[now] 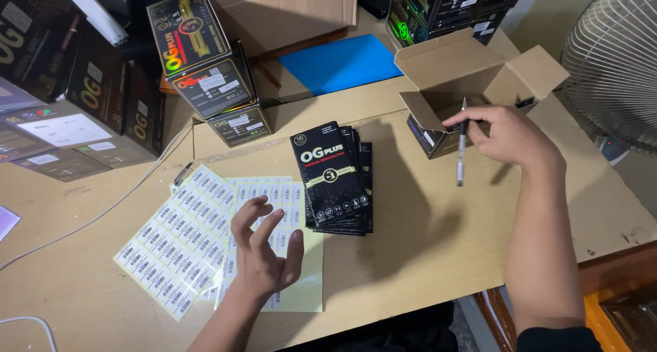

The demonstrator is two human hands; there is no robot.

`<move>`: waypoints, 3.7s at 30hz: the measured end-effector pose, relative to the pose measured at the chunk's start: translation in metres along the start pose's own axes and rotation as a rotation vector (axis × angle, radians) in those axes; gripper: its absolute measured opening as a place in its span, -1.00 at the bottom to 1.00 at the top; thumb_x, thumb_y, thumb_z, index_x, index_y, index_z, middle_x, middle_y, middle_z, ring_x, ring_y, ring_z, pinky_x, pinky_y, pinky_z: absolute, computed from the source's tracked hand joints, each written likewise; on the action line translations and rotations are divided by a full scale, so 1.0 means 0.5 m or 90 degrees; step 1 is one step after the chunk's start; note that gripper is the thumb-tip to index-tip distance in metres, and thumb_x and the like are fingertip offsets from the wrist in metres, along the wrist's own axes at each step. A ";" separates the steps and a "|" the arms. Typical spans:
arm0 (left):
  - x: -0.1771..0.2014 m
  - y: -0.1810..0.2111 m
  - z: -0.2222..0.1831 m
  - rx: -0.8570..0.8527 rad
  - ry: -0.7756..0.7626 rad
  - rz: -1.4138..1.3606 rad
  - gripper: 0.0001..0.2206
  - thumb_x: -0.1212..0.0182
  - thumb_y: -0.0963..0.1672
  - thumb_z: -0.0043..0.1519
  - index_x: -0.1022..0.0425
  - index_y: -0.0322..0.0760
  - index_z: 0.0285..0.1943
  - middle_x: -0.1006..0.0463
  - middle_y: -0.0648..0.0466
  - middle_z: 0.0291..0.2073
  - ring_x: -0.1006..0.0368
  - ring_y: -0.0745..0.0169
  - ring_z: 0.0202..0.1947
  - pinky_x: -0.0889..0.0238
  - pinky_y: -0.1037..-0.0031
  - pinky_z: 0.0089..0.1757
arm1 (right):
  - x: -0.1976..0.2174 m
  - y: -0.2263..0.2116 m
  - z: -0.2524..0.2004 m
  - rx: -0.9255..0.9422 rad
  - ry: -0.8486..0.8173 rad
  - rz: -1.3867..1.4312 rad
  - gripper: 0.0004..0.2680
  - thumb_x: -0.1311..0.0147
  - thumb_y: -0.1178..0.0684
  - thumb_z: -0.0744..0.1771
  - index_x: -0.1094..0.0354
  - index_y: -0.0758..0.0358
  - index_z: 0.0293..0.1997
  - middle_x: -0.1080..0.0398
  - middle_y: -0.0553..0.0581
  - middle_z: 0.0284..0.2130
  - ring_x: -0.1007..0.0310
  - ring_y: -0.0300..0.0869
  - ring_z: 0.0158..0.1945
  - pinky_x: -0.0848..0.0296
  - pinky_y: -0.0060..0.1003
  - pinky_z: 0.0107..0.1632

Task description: Unboxing mobile phone screen protectors, removing them from sleeves, and applying identification labels.

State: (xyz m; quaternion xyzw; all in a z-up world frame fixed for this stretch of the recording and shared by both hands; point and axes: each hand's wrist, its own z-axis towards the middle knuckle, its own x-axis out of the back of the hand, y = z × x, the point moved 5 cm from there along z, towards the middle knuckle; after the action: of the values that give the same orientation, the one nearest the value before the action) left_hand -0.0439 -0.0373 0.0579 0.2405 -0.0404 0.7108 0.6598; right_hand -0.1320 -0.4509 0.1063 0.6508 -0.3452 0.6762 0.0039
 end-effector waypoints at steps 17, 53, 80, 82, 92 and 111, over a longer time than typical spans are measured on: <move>0.011 0.010 0.012 0.009 -0.030 0.002 -0.67 -0.13 -0.15 0.34 -0.22 -0.29 0.24 -0.25 -0.23 0.07 -0.38 -0.29 0.09 -0.37 -0.01 0.07 | 0.002 0.048 0.026 -0.016 0.043 0.019 -0.71 -0.35 -0.03 0.24 -0.29 0.09 -0.08 -0.44 0.09 -0.01 -0.30 -0.06 0.07 -0.26 -0.11 0.06; -0.012 -0.067 0.034 0.449 -0.067 -0.453 -0.73 -0.23 -0.23 0.26 -0.42 -0.30 0.14 -0.57 -0.06 -0.22 -0.48 0.19 -0.30 -0.40 0.31 -0.19 | -0.208 -0.264 -0.094 0.344 0.088 0.664 -0.80 0.02 0.13 0.39 -0.36 0.52 0.02 -0.52 0.39 -0.52 -0.61 -0.04 -0.48 -0.57 -0.25 -0.41; -0.030 0.040 0.005 -0.134 -0.157 0.238 -0.36 -0.25 -0.17 0.17 -0.28 0.24 0.48 -0.40 -0.04 0.36 -0.46 -0.01 0.18 -0.23 0.05 0.14 | -0.177 -0.314 -0.144 0.564 -0.059 0.196 -0.91 -0.32 0.07 0.20 -0.49 0.15 -0.50 -0.46 0.13 -0.69 -0.54 0.03 -0.58 -0.53 -0.11 -0.45; -0.036 0.028 -0.001 -0.133 -0.151 0.237 -0.34 -0.28 -0.16 0.15 -0.26 0.27 0.48 -0.40 -0.06 0.35 -0.46 -0.03 0.18 -0.24 0.03 0.15 | -0.179 -0.298 -0.142 0.581 -0.046 0.205 -0.89 -0.33 0.07 0.19 -0.49 0.11 -0.58 -0.45 0.05 -0.72 -0.53 -0.05 -0.60 -0.54 -0.20 -0.46; 0.001 -0.095 0.020 0.178 -0.096 0.160 -0.35 -0.49 0.02 0.13 -0.12 -0.32 0.17 -0.21 -0.36 0.23 -0.22 -0.36 0.27 -0.15 -0.07 0.16 | -0.139 -0.132 -0.056 0.170 0.278 0.899 -0.92 -0.02 0.08 0.45 -0.27 0.23 -0.06 -0.41 0.16 -0.18 -0.54 -0.01 -0.17 -0.76 -0.06 -0.26; -0.017 -0.070 0.003 0.586 0.058 -0.464 -0.85 -0.15 -0.13 0.35 -0.37 -0.34 -0.06 -0.59 0.02 -0.28 -0.71 0.01 -0.29 -0.55 0.49 -0.29 | -0.247 -0.264 -0.101 0.164 -0.071 0.663 -0.88 -0.10 0.11 0.38 -0.27 0.33 -0.25 -0.41 0.13 -0.50 -0.77 0.11 -0.26 -0.71 -0.37 -0.27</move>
State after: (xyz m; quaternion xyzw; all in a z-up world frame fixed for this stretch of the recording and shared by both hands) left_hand -0.0099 -0.0415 0.0467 0.4696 0.3858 0.3923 0.6905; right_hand -0.0977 -0.2717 0.0624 0.4235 -0.5361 0.5899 -0.4305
